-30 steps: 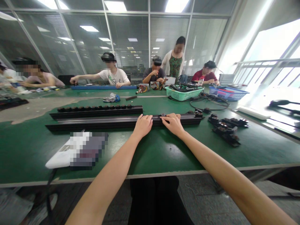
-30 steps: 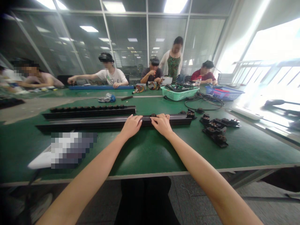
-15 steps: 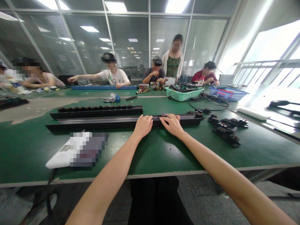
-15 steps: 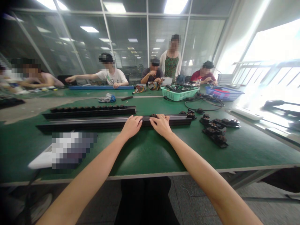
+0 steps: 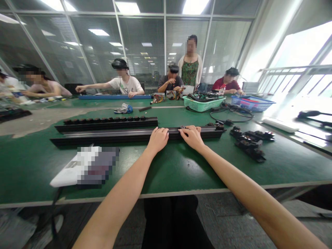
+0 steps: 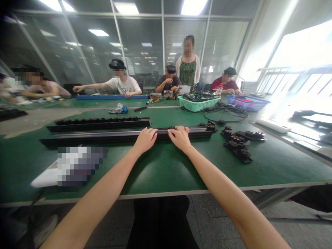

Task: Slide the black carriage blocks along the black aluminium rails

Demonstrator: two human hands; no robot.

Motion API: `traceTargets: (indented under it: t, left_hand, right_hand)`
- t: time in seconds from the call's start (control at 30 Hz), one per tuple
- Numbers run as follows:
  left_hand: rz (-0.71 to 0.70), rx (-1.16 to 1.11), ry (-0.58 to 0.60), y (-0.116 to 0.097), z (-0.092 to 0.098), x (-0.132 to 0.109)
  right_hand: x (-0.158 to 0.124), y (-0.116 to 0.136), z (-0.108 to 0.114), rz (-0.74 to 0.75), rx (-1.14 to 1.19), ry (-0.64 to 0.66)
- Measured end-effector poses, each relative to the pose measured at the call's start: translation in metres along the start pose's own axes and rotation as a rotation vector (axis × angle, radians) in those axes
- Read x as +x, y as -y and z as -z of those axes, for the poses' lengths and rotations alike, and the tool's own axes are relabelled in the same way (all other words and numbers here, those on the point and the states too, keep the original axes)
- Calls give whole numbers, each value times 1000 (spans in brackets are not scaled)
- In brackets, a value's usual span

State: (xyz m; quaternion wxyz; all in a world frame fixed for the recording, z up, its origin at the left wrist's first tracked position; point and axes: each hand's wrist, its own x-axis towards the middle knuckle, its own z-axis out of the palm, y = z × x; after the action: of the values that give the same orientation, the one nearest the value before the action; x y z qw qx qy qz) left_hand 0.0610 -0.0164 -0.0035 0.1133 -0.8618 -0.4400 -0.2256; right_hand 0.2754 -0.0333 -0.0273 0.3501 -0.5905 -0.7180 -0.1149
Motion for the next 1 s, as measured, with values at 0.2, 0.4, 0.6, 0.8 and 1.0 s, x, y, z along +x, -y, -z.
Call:
traceTargets:
  t: [0.2,0.4,0.6,0.8,1.0]
  left_hand:
    - [10,2,8,-1,2,-1]
    - [5,0,4,-1,2,-1]
    - [-8,0,-7,1,-1,0]
    - [-16,2,-22,2,-3,0]
    - [-12,15,-19,2,-3,0]
  right_hand:
    - [2,-4,2,-63,1,-25]
    - [3,-5,3,-109,7,-52]
    - [3,-7,3,-152,-4,-91]
    - [3,-6,-1,-195,-18,-86]
    - [2,-7,-5,-189,-24,-113]
